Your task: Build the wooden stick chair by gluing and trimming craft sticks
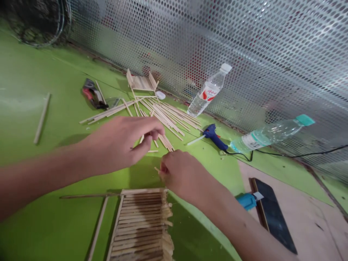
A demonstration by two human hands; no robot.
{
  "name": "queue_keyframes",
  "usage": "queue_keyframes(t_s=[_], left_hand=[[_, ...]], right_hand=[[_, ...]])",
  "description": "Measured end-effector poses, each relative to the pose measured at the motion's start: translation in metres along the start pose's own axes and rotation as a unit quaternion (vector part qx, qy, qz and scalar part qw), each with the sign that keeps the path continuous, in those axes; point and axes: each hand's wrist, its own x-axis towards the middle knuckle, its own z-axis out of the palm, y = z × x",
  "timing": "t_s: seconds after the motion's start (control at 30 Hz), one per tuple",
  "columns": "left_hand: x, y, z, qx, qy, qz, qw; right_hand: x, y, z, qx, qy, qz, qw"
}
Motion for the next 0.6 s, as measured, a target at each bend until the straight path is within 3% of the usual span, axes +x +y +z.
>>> queue_keyframes(t_s=[0.17, 0.23, 0.4, 0.6], left_hand=[[-0.001, 0.000, -0.004, -0.088, 0.081, 0.039, 0.992], [-0.004, 0.005, -0.002, -0.130, 0.048, 0.080, 0.987], [-0.015, 0.032, 0.013, -0.157, -0.106, 0.167, 0.967], [-0.022, 0.046, 0.027, -0.103, -0.147, 0.223, 0.958]], right_hand=[[-0.023, 0.017, -0.003, 0.021, 0.059, 0.039, 0.997], [-0.041, 0.024, -0.003, 0.097, 0.083, 0.068, 0.989], [-0.094, 0.024, 0.015, 0.300, 0.123, 0.108, 0.940], [-0.124, 0.011, 0.048, 0.400, 0.133, 0.084, 0.903]])
